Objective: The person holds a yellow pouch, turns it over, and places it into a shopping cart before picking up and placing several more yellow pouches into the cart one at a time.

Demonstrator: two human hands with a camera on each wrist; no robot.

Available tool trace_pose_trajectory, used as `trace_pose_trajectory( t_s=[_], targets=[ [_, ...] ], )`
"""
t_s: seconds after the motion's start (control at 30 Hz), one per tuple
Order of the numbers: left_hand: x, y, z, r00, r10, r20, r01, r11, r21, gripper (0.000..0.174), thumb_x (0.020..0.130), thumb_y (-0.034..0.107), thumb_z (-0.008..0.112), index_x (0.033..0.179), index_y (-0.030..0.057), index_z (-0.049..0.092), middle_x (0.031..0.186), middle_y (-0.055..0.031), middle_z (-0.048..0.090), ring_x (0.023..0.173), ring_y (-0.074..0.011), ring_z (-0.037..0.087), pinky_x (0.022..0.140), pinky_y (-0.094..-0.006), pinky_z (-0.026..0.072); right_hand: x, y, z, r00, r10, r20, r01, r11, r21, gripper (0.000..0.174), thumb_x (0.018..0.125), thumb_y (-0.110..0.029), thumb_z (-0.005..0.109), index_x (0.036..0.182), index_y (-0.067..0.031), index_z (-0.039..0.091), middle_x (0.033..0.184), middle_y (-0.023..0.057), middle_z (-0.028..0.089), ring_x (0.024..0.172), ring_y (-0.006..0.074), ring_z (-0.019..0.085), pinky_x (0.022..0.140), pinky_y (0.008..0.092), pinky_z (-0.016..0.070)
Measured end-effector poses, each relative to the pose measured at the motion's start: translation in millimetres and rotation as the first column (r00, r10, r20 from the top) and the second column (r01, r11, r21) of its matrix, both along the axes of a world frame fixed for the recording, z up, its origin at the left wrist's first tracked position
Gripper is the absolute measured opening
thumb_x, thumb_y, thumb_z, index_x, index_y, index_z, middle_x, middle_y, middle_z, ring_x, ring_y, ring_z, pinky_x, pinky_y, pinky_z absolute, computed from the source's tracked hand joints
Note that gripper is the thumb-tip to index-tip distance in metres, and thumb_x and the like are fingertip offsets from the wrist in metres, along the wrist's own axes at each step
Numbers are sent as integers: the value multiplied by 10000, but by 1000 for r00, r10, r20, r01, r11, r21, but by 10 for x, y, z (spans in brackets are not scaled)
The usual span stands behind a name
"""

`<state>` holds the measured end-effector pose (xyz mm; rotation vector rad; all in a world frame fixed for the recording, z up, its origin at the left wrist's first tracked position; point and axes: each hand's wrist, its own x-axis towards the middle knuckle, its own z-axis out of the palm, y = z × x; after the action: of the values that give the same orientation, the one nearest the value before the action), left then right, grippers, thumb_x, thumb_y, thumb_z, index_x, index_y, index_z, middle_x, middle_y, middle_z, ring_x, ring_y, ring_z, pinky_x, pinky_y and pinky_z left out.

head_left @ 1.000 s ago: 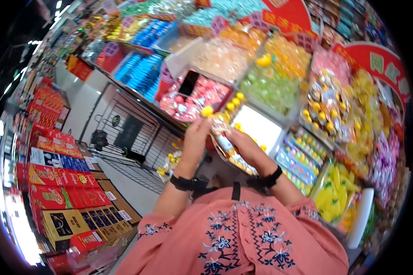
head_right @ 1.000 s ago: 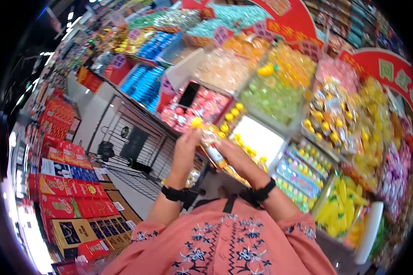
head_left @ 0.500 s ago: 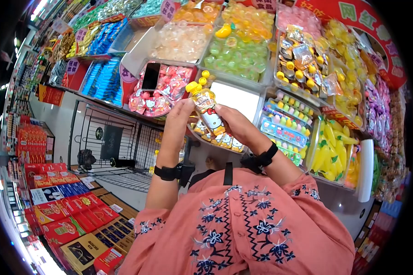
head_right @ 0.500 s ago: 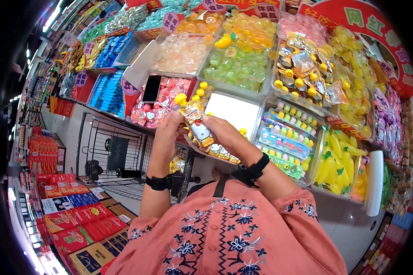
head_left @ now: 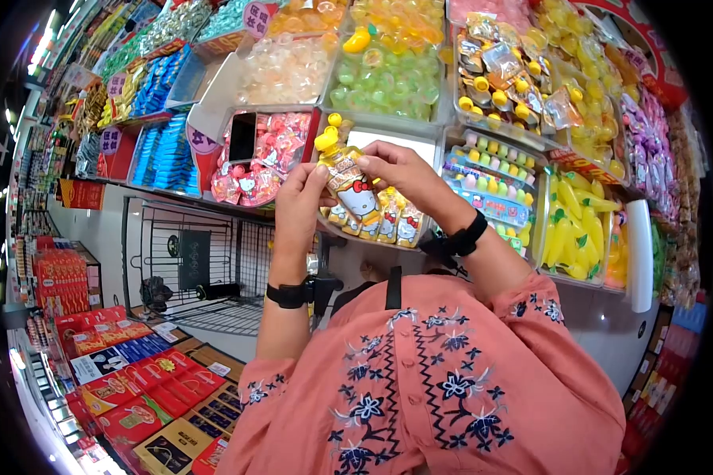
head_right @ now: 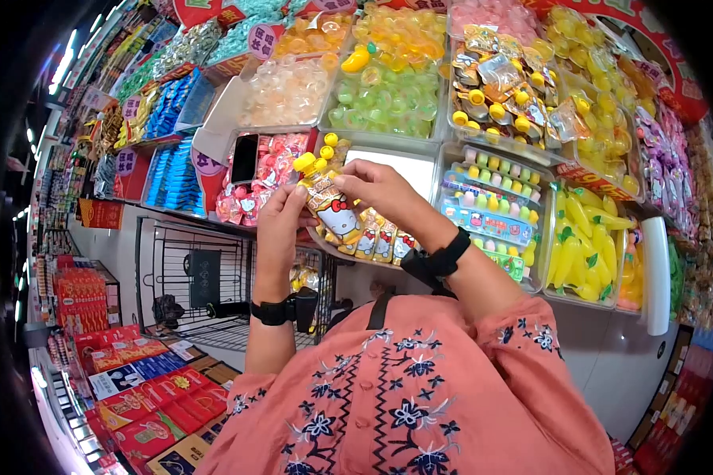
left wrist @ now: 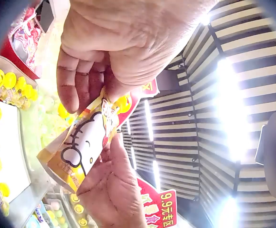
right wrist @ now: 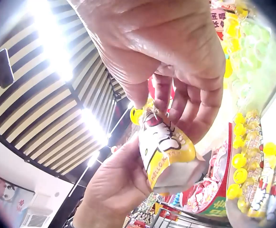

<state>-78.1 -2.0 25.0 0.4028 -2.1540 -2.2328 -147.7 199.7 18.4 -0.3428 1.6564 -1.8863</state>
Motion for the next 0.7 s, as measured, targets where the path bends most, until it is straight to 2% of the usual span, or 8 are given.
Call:
trace_pose_trajectory(
  t_s=[0.1, 0.3, 0.4, 0.53, 0.7],
  targets=[
    [-5, 67, 84, 1000, 15, -5, -14, 999, 38, 238, 1029, 251, 558, 1031, 26, 636, 848, -21, 667, 716, -71, 624, 676, -212, 522, -70, 11, -34, 999, 33, -22, -33, 999, -24, 255, 997, -319, 615, 1044, -70, 651, 933, -23, 635, 842, 71, 591, 746, 265, 511],
    [34, 93, 66, 1000, 15, 22, -18, 990, 142, 329, 1007, 325, 592, 1144, 27, 580, 1015, -56, 651, 861, -96, 626, 730, -253, 533, -46, -38, -68, 992, -109, 68, 114, 990, -80, 250, 997, -334, 611, 985, -86, 637, 910, -18, 629, 833, 84, 602, 737, 277, 523],
    [119, 112, -44, 989, -128, 71, 111, 972, 208, 420, 1017, 348, 577, 1282, 28, 519, 1135, -66, 644, 941, -114, 646, 727, -243, 537, -60, -31, -45, 988, -114, 100, 125, 985, -115, 247, 997, -341, 611, 956, -98, 626, 903, -16, 627, 833, 87, 608, 735, 285, 529],
    [209, 229, -31, 982, -184, 50, 171, 967, 190, 439, 977, 219, 637, 1322, 2, 474, 1174, -88, 635, 1012, -151, 652, 791, -312, 589, -57, -4, 17, 985, -115, 124, 132, 982, -132, 237, 1000, -335, 608, 956, -102, 620, 900, -16, 622, 834, 80, 606, 721, 275, 533],
    [246, 245, 21, 983, -173, 60, 160, 969, 187, 469, 959, 176, 654, 1350, 3, 458, 1173, -89, 638, 1022, -155, 656, 787, -326, 595, -61, 16, 19, 987, -85, 139, 106, 983, -151, 227, 1006, -327, 601, 960, -105, 613, 918, -20, 612, 840, 70, 597, 710, 253, 540]
  ],
)
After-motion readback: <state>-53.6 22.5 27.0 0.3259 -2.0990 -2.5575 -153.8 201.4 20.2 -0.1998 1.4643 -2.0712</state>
